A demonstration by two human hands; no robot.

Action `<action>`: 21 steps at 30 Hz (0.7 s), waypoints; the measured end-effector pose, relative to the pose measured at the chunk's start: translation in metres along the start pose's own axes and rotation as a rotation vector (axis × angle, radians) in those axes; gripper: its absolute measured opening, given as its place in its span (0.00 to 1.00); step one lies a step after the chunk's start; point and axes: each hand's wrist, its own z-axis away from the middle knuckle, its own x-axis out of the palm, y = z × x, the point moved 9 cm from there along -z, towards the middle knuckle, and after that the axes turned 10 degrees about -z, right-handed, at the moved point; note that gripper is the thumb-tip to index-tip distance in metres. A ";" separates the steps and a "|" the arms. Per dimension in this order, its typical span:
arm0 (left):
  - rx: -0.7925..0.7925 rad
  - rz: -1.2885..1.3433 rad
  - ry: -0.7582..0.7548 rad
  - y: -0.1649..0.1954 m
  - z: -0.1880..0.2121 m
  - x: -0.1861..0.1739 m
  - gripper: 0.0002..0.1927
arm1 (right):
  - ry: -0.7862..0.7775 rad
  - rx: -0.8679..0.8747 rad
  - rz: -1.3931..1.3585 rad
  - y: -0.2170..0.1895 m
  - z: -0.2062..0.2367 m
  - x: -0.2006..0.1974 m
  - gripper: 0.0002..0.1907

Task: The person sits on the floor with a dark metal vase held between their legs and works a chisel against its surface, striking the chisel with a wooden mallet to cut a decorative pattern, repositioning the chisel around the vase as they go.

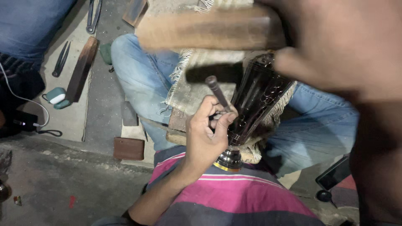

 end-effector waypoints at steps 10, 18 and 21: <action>0.053 -0.080 0.038 0.004 0.006 -0.002 0.06 | -0.182 0.018 0.113 -0.004 0.003 0.008 0.22; 0.056 -0.091 0.050 0.004 0.009 -0.002 0.07 | -0.073 0.037 0.042 -0.010 0.009 -0.006 0.24; 0.062 -0.020 0.002 0.004 0.006 0.001 0.08 | -0.108 0.069 0.075 0.016 0.026 0.014 0.23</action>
